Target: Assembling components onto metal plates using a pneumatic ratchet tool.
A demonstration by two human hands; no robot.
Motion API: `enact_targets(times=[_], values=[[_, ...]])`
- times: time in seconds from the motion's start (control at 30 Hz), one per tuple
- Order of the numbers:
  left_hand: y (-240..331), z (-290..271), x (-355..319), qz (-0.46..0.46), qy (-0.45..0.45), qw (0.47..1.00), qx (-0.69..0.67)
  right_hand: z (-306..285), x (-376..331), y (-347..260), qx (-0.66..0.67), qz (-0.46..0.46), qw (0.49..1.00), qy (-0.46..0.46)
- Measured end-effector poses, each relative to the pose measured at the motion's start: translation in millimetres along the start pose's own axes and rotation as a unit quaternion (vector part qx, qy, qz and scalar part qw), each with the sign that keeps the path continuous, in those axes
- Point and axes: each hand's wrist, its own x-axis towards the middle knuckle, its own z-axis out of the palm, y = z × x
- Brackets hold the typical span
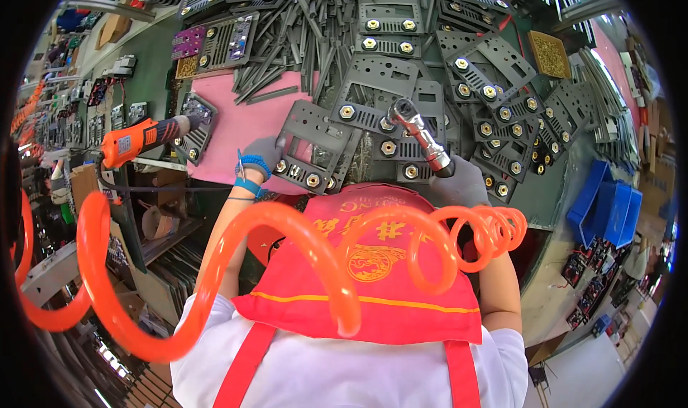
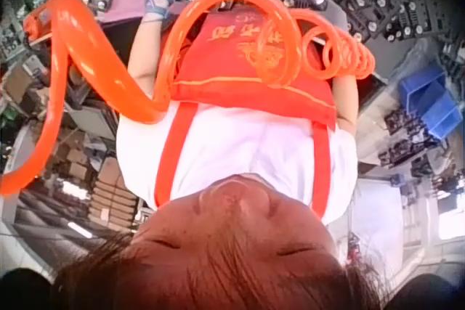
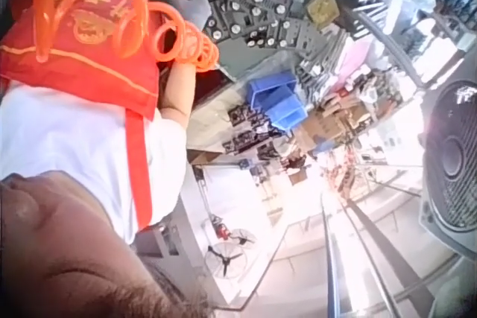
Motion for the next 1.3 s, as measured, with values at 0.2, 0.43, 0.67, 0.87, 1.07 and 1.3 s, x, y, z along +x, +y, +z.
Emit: enact_targets(times=[0.2, 0.43, 0.67, 0.87, 1.07, 1.3], values=[[57, -18, 59, 0.251, 0.205, 0.945, 0.045, 5, -3, -13, -0.073, 0.031, 0.996, -0.034], [125, 36, 110, 0.133, 0.064, 0.954, -0.261, 10, 9, -10, -0.1, 0.024, 0.994, -0.03], [133, 33, 94, 0.119, 0.043, 0.897, -0.423, 18, 7, 10, 0.004, 0.02, 1.0, -0.022], [146, 43, 77, 0.056, 0.113, 0.892, -0.434, 33, 8, 28, 0.023, 0.001, 1.0, 0.002], [161, 19, 47, 0.028, 0.13, 0.897, -0.422, 30, 7, 26, 0.006, 0.029, 1.0, -0.01], [164, 13, 42, 0.001, 0.151, 0.9, -0.409, 35, 9, 27, 0.017, 0.032, 0.999, -0.002]])
